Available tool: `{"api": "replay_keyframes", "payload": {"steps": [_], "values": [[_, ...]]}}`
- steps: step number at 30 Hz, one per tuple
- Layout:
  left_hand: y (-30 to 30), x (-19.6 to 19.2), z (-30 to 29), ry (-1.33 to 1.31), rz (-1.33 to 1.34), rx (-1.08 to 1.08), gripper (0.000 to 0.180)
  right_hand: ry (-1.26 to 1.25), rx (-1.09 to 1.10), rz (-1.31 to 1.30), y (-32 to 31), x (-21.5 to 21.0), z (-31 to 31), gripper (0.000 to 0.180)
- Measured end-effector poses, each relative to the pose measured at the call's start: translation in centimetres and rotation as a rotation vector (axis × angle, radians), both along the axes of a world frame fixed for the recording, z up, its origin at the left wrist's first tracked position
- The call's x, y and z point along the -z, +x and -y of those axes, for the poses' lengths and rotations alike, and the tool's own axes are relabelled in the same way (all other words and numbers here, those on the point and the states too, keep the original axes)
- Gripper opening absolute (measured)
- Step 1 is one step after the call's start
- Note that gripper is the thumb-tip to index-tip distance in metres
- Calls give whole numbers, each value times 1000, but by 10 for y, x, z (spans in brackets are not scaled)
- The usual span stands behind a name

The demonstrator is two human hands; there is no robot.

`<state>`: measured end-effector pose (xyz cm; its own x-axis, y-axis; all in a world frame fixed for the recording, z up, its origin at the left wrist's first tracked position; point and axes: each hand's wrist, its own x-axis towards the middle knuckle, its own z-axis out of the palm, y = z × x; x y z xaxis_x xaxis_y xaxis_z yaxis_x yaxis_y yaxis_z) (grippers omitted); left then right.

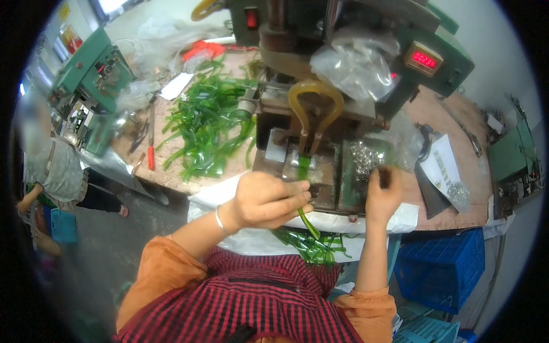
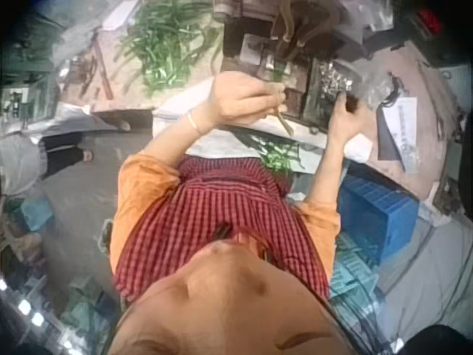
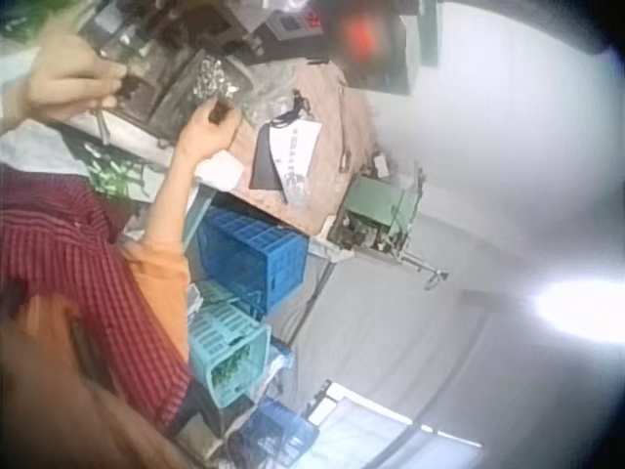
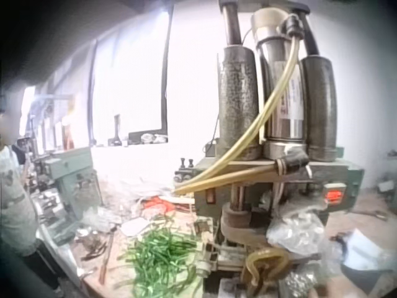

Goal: The person repeatedly inserts green plastic stems into a press machine, adds small clear beads, and removes the assembled units. The process is continuous and repetitive throughout the clip.

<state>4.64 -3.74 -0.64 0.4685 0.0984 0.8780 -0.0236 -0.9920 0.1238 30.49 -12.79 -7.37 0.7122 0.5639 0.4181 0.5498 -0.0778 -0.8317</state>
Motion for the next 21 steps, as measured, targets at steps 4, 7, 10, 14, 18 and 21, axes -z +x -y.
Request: {"api": "replay_keyframes", "payload": {"steps": [4, 7, 10, 14, 18, 21], "values": [[-46, -14, 34, -53, -123, -185, 27, -6, 40, 162, 6, 8, -3, 14], [-73, -23, -1, -220, 179, -633, 6, -63, 44, 43, -1, 9, 15, 16], [-65, -21, -63, -342, -178, -834, 17, -77, 5, -89, 0, -2, 17, 17], [-67, 97, -135, -400, -591, -1146, 23, 4, -113, -112, -38, -16, -28, 17], [-76, 77, -135, -495, -279, -1038, 15, 47, -67, -150, -36, 1, -21, 18], [-113, 21, -124, -646, -203, -932, 19, 22, 45, -72, -21, 13, 23, 18]]}}
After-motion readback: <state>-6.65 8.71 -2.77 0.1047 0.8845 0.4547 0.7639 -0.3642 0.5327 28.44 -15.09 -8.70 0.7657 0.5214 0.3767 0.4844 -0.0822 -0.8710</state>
